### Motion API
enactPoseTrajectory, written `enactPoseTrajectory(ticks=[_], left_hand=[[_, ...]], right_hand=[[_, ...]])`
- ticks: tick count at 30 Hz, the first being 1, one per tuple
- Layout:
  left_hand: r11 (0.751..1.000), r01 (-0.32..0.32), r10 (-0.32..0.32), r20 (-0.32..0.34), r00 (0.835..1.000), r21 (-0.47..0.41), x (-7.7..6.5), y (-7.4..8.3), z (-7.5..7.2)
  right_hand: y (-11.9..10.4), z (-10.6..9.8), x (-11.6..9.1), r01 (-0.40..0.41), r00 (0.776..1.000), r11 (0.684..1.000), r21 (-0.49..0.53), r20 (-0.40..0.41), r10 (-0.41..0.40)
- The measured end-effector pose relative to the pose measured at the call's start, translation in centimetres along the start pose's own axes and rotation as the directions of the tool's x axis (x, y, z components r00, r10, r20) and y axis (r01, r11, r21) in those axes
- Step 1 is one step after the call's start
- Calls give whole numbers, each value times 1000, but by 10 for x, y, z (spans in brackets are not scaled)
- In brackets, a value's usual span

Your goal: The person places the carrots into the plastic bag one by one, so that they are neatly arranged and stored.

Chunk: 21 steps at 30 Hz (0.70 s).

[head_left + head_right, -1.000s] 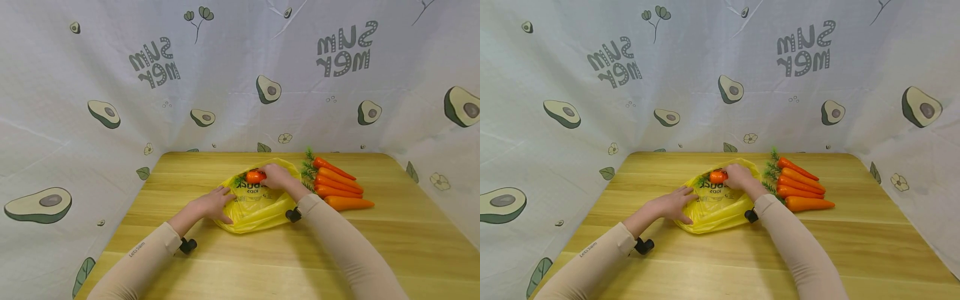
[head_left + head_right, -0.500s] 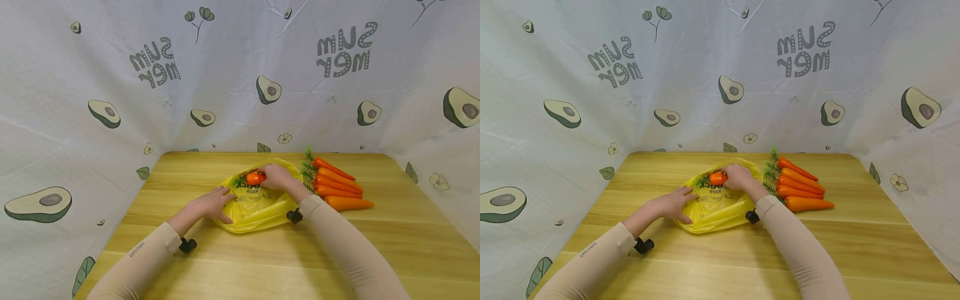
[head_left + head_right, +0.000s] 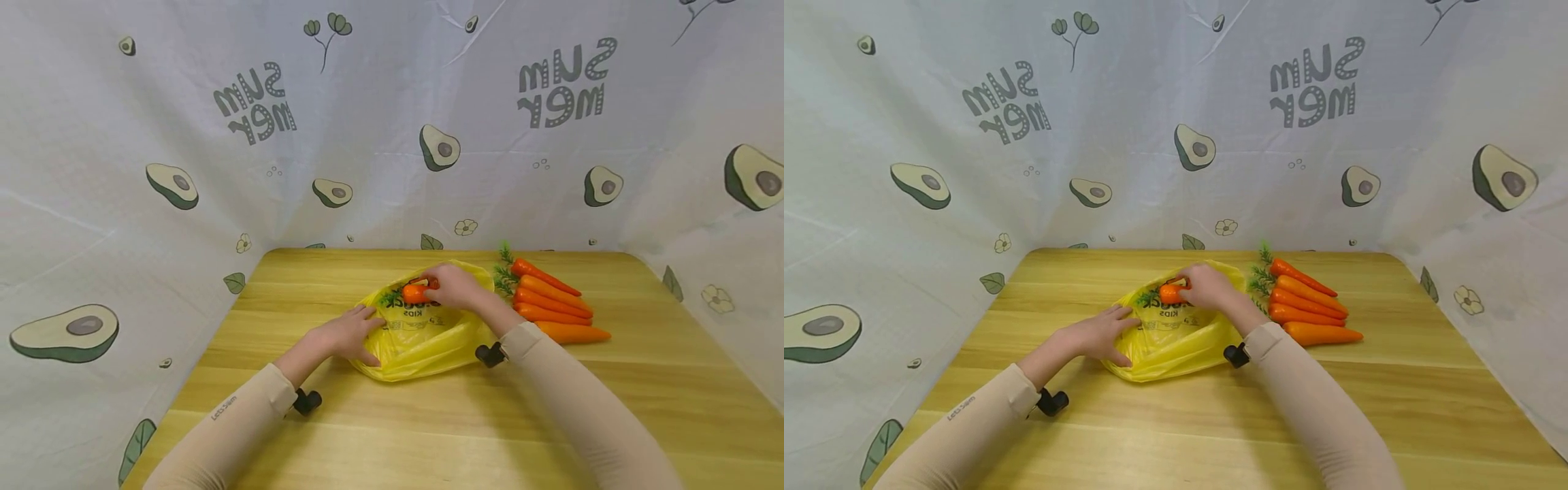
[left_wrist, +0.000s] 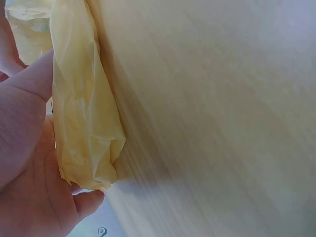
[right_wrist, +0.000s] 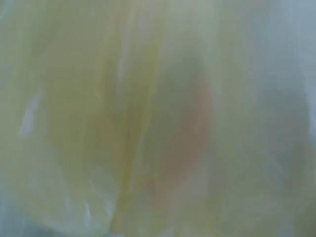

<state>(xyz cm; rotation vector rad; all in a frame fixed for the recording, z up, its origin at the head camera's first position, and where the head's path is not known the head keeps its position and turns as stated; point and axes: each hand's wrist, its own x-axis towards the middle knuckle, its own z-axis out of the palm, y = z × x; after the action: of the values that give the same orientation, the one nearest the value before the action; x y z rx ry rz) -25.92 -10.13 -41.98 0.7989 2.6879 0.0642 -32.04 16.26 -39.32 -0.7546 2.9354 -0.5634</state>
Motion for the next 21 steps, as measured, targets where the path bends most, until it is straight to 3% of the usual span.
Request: enactPoseTrajectory(ticks=[7, 21], left_hand=[[1000, 2, -2, -2, 1000, -8, 0, 1, 0], [1000, 11, -11, 6, 1000, -26, -1, 2, -2]], right_hand=[[1, -24, -21, 1, 1000, 983, 183, -3, 0], [21, -54, -65, -1, 993, 971, 241, -113, 29]])
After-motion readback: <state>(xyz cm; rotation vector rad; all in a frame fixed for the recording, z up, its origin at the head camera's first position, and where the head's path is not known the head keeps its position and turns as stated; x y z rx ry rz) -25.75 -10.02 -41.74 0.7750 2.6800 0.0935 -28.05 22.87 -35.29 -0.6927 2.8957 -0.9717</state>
